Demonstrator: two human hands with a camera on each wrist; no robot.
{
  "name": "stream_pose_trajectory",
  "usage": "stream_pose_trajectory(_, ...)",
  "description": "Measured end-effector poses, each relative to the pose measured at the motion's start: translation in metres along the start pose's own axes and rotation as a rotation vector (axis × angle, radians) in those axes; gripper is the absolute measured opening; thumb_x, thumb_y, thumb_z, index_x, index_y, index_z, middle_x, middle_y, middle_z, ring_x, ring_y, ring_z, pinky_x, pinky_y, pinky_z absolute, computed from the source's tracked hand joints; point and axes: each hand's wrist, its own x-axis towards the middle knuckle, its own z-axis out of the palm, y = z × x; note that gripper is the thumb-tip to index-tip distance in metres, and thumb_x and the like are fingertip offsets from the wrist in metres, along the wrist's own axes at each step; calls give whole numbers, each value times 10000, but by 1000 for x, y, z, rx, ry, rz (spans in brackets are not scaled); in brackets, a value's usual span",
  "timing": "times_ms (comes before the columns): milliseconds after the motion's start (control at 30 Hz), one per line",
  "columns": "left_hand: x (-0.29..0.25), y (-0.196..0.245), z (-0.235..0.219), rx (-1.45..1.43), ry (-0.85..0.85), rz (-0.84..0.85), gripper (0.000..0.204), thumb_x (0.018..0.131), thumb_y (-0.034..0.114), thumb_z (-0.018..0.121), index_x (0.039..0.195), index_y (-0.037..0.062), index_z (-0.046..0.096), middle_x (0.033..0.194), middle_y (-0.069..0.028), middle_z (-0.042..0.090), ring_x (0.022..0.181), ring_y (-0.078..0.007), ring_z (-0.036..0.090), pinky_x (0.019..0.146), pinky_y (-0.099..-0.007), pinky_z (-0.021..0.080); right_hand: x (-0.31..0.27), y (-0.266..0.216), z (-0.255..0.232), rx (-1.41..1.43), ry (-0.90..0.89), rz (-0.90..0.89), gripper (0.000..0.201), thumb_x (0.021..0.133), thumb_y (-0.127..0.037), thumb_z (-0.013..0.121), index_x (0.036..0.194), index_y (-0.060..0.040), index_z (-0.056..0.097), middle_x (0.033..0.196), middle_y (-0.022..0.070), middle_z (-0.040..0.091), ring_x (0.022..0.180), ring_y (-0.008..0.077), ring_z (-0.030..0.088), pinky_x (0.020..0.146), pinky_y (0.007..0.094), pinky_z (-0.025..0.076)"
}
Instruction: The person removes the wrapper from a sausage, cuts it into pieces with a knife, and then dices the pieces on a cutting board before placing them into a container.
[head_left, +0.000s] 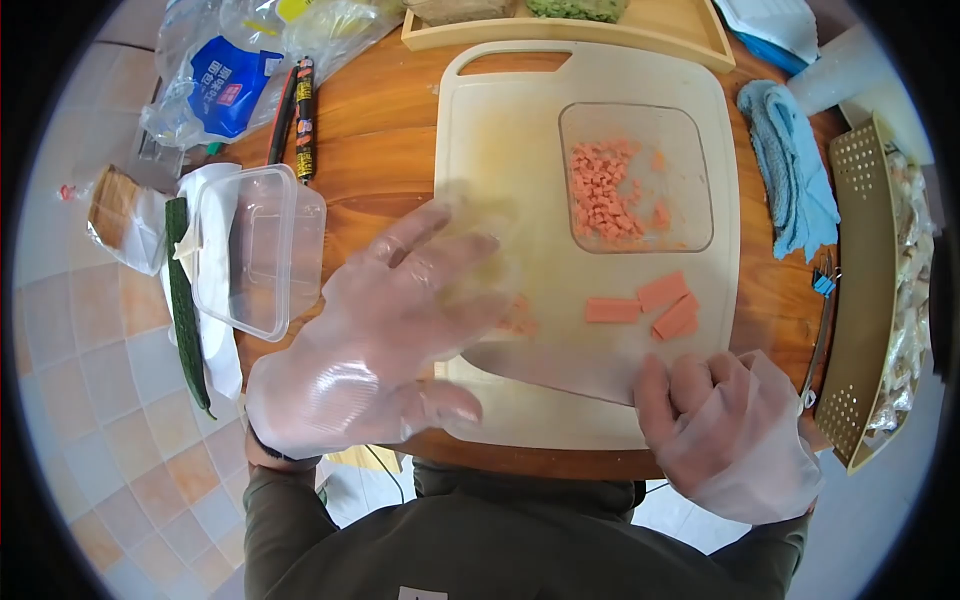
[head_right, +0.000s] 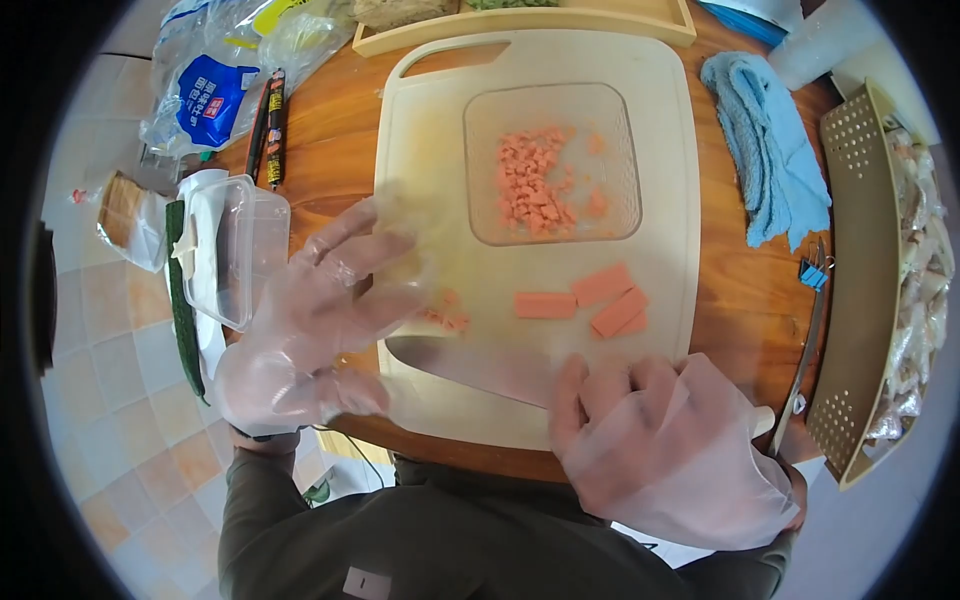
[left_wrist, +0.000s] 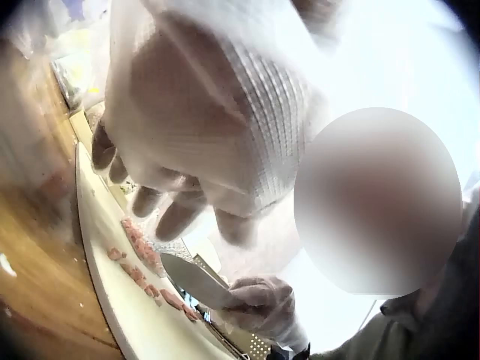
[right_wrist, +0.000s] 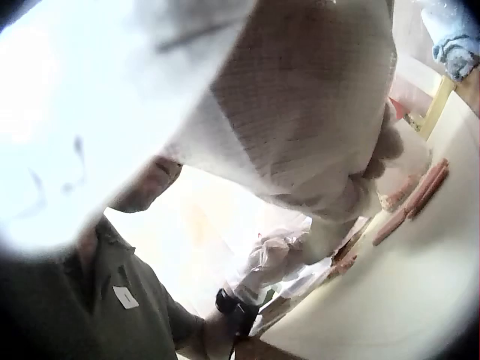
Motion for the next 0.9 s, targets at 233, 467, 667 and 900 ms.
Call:
stream_pose_trajectory(233, -8, 4, 8, -423, 414, -178, 131, 871, -53, 760, 975, 3, 703, 1092, -150, 721, 1040, -269, 699, 875, -376, 554, -7, 10, -26, 229, -105, 89, 251, 704, -104, 698, 947, -47, 726, 787, 39, 563, 638, 193, 582, 530, 392, 412)
stream_pose_trajectory(467, -11, 29, 4, -1024, 505, -688, 155, 1051, 86, 645, 1111, -47, 698, 1042, -102, 716, 962, -172, 684, 882, -338, 564, 11, 14, -33, 1260, 191, 1002, 197, 976, -128, 667, 1104, 20, 685, 956, 39, 684, 812, 95, 588, 706, 282, 476)
stream_pose_trajectory(667, -23, 21, 24, -1478, 576, -437, 594, 1069, 366, 648, 1399, -119, 558, 1228, -161, 716, 1082, -253, 714, 962, -383, 580, 33, 21, -33, 1150, 13, 773, 193, 1002, -138, 631, 1054, 43, 672, 758, 19, 634, 683, 116, 535, 626, 303, 442)
stream_pose_trajectory(900, -26, 37, 33, -1149, 645, -634, 489, 1081, 140, 583, 1519, -65, 503, 1277, -156, 713, 1128, -206, 691, 972, -327, 551, 50, 36, 7, 1020, 93, 620, 229, 1059, -178, 561, 1096, 47, 583, 858, 245, 658, 809, 422, 670, 728, 484, 511)
